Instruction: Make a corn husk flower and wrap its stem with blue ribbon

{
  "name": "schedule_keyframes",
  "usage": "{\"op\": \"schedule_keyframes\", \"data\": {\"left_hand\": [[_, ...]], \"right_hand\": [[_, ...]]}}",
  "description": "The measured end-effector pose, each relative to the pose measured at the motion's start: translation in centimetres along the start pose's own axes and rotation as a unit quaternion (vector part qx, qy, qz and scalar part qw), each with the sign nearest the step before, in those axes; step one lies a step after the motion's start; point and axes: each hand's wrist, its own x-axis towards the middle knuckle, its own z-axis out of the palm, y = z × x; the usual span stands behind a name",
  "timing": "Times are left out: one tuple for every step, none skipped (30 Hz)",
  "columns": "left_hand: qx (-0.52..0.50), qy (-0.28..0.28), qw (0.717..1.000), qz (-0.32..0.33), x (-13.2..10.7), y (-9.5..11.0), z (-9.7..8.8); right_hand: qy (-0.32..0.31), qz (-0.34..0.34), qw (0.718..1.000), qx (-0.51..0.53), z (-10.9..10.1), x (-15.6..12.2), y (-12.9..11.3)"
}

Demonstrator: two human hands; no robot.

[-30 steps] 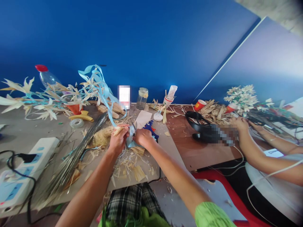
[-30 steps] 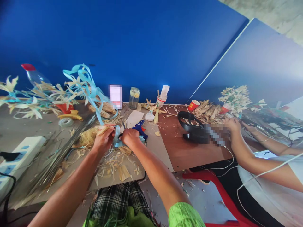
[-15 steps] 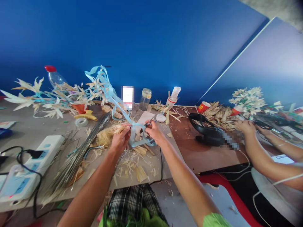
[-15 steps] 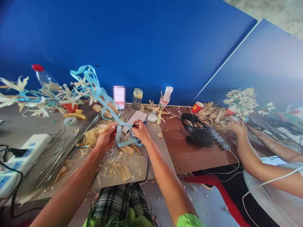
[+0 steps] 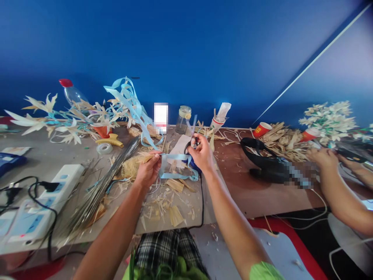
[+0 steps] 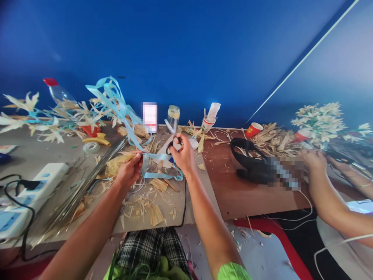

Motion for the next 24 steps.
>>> {"op": "schedule_keyframes", "data": {"left_hand": [[0.001,0.001,1.0,0.0,0.0,0.0,0.0],[0.001,0.003,1.0,-0.001,0.0,0.1,0.1],[0.001,0.004,1.0,-0.003,0.0,0.1,0.1],[-0.001,0.005,1.0,-0.005,0.0,0.1,0.2],[-0.003,0.007,1.0,-0.006,0.0,0.1,0.2],[-0.005,0.009,1.0,-0.006,0.0,0.1,0.2],[-0.005,0.01,1.0,-0.007,0.1,0.0,0.2],[-0.005,0.011,1.0,-0.008,0.1,0.0,0.1],[-0.004,0.01,1.0,-0.008,0.2,0.0,0.0],[-0.003,0.009,1.0,-0.008,0.2,0.0,-0.1],[-0.002,0.008,1.0,-0.008,0.2,0.0,-0.1],[-0.002,0.008,1.0,-0.009,0.3,0.0,-0.2],[-0.002,0.012,1.0,-0.007,0.3,0.0,-0.2],[0.0,0.017,1.0,-0.006,0.3,0.1,-0.2],[0.004,0.024,1.0,-0.003,0.2,0.1,-0.2],[0.01,0.031,0.999,0.001,0.2,0.2,-0.1],[0.018,0.036,0.999,0.004,0.2,0.2,-0.1],[0.026,0.04,0.999,0.006,0.2,0.3,-0.1],[0.034,0.044,0.998,0.007,0.2,0.3,-0.1],[0.041,0.047,0.998,0.009,0.3,0.3,-0.1],[0.046,0.052,0.998,0.012,0.3,0.3,-0.2],[0.052,0.056,0.997,0.017,0.4,0.2,-0.2],[0.058,0.06,0.996,0.024,0.4,0.1,-0.2],[0.067,0.064,0.995,0.032,0.4,-0.1,-0.2]], "right_hand": [[0.03,-0.007,1.0,0.0,-0.1,0.3,0.0],[0.053,-0.007,0.998,0.02,-0.2,0.6,0.1],[0.064,-0.003,0.997,0.053,-0.3,0.9,0.2],[0.065,0.006,0.994,0.09,-0.5,1.1,0.3],[0.052,0.018,0.99,0.129,-0.6,1.2,0.3],[0.024,0.03,0.986,0.163,-0.8,1.2,0.3],[-0.02,0.041,0.981,0.191,-0.9,1.2,0.2],[-0.079,0.049,0.974,0.208,-1.1,1.0,0.1],[-0.149,0.054,0.964,0.215,-1.3,0.7,0.0],[-0.215,0.057,0.952,0.209,-1.4,0.3,-0.2],[-0.265,0.063,0.943,0.192,-1.6,0.0,-0.2],[-0.299,0.071,0.936,0.171,-1.7,-0.4,-0.2],[-0.322,0.081,0.931,0.151,-1.8,-0.7,0.0],[-0.34,0.093,0.926,0.134,-1.9,-1.0,0.2],[-0.36,0.107,0.919,0.121,-2.1,-1.2,0.6],[-0.387,0.118,0.907,0.112,-2.3,-1.3,1.1],[-0.411,0.126,0.896,0.112,-2.5,-1.3,1.6],[-0.427,0.132,0.887,0.117,-2.7,-1.3,2.1],[-0.434,0.136,0.882,0.127,-2.8,-1.3,2.6],[-0.429,0.138,0.881,0.14,-2.9,-1.3,3.0],[-0.418,0.139,0.884,0.156,-2.9,-1.3,3.3],[-0.402,0.137,0.889,0.172,-2.8,-1.3,3.5],[-0.382,0.135,0.895,0.187,-2.5,-1.4,3.6],[-0.359,0.132,0.901,0.205,-2.0,-1.5,3.7]]}}
